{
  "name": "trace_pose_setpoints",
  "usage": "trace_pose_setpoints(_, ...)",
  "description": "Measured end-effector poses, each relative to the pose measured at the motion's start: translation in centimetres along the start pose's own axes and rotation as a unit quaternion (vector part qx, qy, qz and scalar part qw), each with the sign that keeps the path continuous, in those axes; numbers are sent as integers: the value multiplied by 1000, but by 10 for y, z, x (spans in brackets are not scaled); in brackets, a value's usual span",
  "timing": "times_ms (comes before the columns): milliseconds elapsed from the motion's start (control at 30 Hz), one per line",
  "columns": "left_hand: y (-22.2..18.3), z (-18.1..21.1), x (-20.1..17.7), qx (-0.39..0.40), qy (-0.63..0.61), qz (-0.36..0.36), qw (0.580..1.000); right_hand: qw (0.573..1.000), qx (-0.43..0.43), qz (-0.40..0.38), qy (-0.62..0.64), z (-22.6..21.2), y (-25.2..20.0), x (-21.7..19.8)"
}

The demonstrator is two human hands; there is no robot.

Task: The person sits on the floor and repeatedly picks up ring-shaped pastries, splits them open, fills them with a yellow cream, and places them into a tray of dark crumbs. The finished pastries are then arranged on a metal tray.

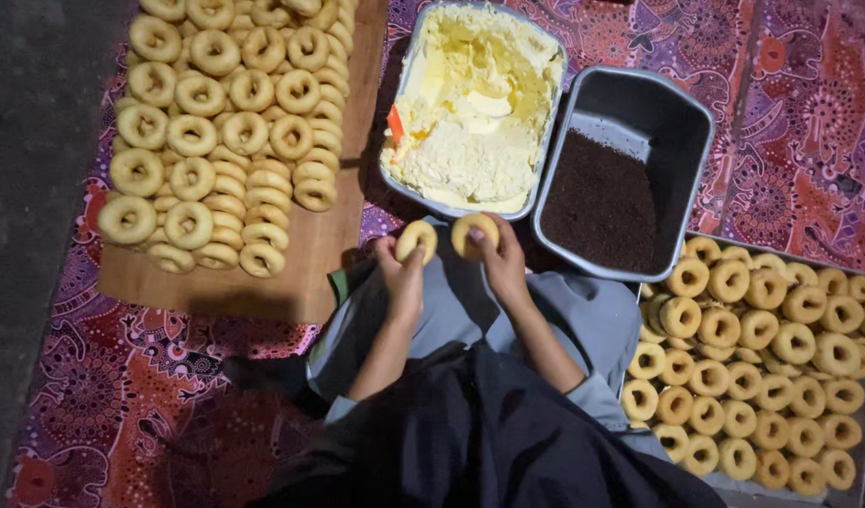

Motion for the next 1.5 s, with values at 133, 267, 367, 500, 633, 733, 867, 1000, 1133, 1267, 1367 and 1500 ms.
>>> trace_pose_setpoints(133,10,11,16,40,-22,-51,998,972,-117,-190,-79,-32,-6,15)
trace_pose_setpoints(267,21,22,31,-2,2,-19,1000,968,1,-140,-207,-56,37,-22)
trace_pose_setpoints(367,12,73,57,259,459,-1,850,902,-188,-69,-383,-86,84,-46)
trace_pose_setpoints(500,0,79,91,281,567,-108,766,856,-241,-136,-437,-71,120,-38)
trace_pose_setpoints(633,-3,34,86,186,416,-132,880,888,-198,-159,-383,-56,120,-42)
trace_pose_setpoints(733,19,-12,58,26,-109,-125,986,891,-177,-117,-401,-67,97,-39)
trace_pose_setpoints(867,41,-40,41,-96,-394,-107,908,888,-259,-250,-287,-88,63,-9)
trace_pose_setpoints(1000,37,-45,30,-94,-393,-108,908,888,-233,-209,-337,-89,73,-14)
trace_pose_setpoints(1133,37,-42,31,-77,-407,-117,903,898,-165,-132,-385,-87,82,-25)
trace_pose_setpoints(1267,42,-51,27,-117,-343,-76,929,865,-281,-303,-284,-96,54,3)
trace_pose_setpoints(1367,40,-46,27,-34,-328,-121,936,893,-241,-176,-336,-102,57,-7)
trace_pose_setpoints(1500,39,-42,33,-5,-332,-145,932,899,-184,-128,-376,-100,71,-23)
Point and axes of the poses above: each hand's wrist, its own y-axis towards the middle knuckle, its own x-axis out of the palm, z = x × y, the point moved 5 cm from there along y, towards the middle knuckle, and after that the axes turned 14 degrees about -z, right-handed, at the moved point
